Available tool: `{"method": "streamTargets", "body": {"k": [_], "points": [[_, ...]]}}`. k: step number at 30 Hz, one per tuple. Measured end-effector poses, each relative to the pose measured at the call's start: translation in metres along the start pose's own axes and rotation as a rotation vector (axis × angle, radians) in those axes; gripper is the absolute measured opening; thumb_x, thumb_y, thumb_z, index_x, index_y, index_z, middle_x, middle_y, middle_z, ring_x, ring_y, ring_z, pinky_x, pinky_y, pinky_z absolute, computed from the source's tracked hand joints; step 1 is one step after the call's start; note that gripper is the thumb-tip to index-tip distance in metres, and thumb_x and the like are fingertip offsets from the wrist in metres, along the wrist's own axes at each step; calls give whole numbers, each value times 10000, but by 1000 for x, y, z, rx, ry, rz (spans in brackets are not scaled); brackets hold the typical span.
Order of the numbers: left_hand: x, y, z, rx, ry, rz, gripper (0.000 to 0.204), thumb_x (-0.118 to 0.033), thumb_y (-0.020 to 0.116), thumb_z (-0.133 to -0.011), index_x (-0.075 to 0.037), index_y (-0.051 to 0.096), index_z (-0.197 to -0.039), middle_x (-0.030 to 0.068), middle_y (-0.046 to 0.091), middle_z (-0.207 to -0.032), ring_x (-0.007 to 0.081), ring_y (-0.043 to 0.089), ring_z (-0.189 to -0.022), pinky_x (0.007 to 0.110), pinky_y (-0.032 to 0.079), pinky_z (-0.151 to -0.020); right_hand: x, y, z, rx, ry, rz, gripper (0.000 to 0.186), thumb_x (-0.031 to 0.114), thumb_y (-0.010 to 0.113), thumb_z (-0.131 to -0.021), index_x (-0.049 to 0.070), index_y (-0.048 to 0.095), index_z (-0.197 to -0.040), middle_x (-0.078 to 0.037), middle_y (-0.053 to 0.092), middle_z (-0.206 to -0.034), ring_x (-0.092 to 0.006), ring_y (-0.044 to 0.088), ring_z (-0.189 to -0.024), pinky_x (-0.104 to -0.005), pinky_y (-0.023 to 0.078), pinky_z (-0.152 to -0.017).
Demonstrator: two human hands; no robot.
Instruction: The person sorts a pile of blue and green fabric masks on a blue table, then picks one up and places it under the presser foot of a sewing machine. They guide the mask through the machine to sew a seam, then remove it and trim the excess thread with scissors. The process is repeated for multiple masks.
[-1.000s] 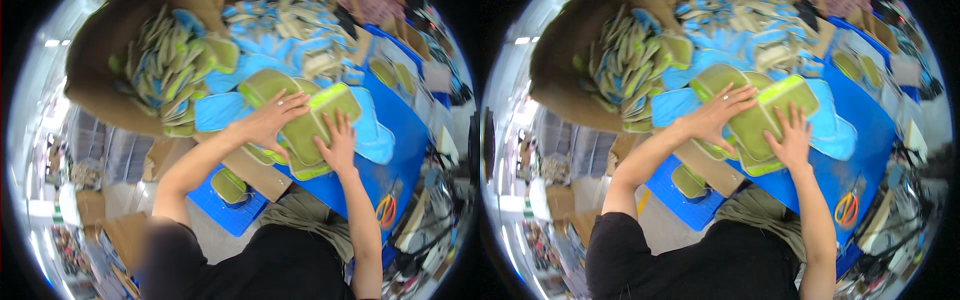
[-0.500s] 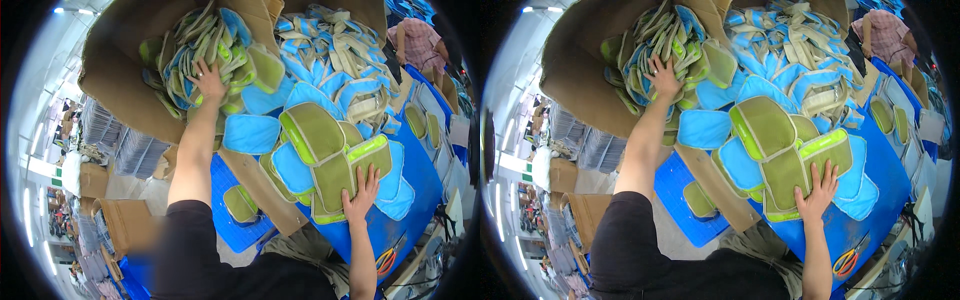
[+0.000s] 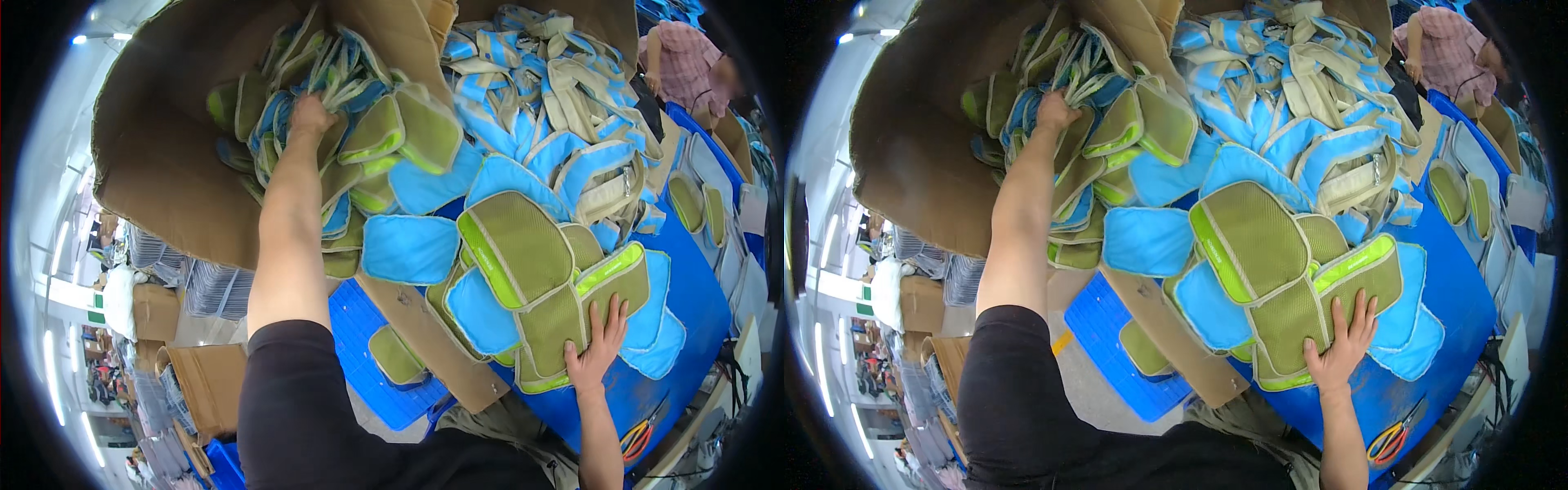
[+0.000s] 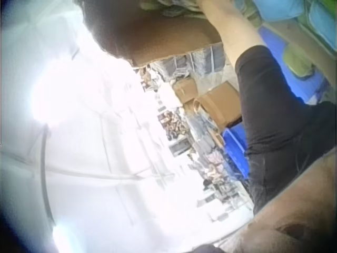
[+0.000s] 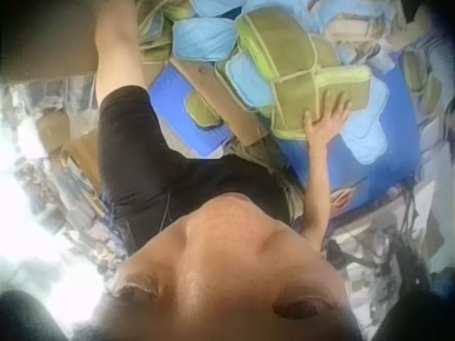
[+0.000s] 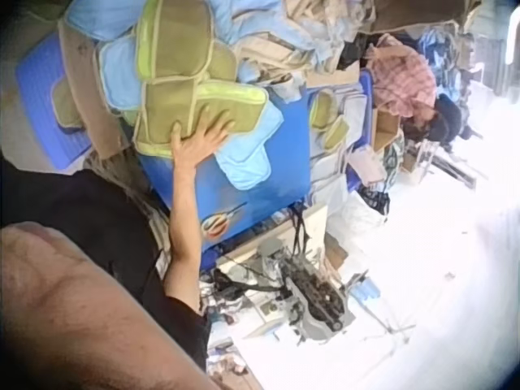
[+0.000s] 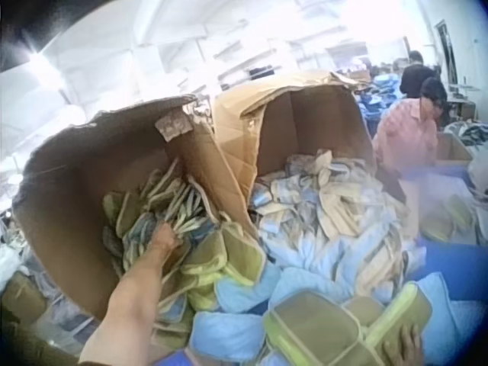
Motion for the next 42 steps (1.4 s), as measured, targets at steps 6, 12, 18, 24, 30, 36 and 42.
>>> {"method": "streamTargets", "body": {"k": [6,12,18,24,30,36,42], "points": [[6,23,41,-186,83,87,579,-257,873,-739,-111,739,-1282,234,734,-1177,418,695,-1108,495,555,-986,2,-2,0,-8,12,25,753,633,592,-899,173,601,-1496,-213,375,-1677,-488,261,-1568,-657,192,-1228],[25,-28,113,-345,188,276,503,-168,846,-706,-55,770,-1191,245,749,-1041,444,696,-1018,488,550,-936,5,-6,0,2,41,-12,748,585,664,-845,199,616,-1484,-199,390,-1667,-481,282,-1557,-675,219,-1207],[-30,-114,203,-486,442,462,478,-48,772,-729,-41,763,-1207,246,741,-1058,454,689,-1007,471,546,-924,5,-7,3,-20,41,-10,756,552,710,-813,225,613,-1488,-180,386,-1670,-461,283,-1560,-691,231,-1196],[-148,-172,300,-522,671,515,403,-61,774,-816,-23,754,-1217,216,725,-1187,390,708,-1040,409,550,-927,0,-10,9,-47,43,-16,761,517,744,-819,272,581,-1521,-161,374,-1680,-449,272,-1565,-705,230,-1195],[-259,-156,388,-249,972,596,452,-55,691,-848,-87,707,-1299,184,640,-1363,385,631,-1210,552,490,-1084,-8,-14,13,8,36,-32,725,515,741,-855,204,597,-1494,-186,409,-1642,-456,304,-1538,-681,224,-1210],[-301,-107,442,-199,1243,387,442,-99,678,-832,-110,725,-1271,121,504,-1549,369,519,-1362,663,354,-1177,-29,-69,34,-18,132,-172,601,374,741,-891,106,627,-1417,-220,464,-1590,-424,353,-1522,-602,221,-1243],[-301,-115,438,-15,1287,367,490,-141,819,-620,-96,789,-1107,167,367,-1654,402,435,-1439,663,261,-1239,-9,-155,30,-449,145,-338,564,290,719,-923,146,618,-1458,-195,439,-1622,-422,332,-1540,-609,241,-1228]]}}
Point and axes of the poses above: each hand's wrist, its own z-axis away from the middle knuckle, its own y-axis out of the palm, x = y × z, the point moved 3 cm from there along -z, towards the middle knuckle
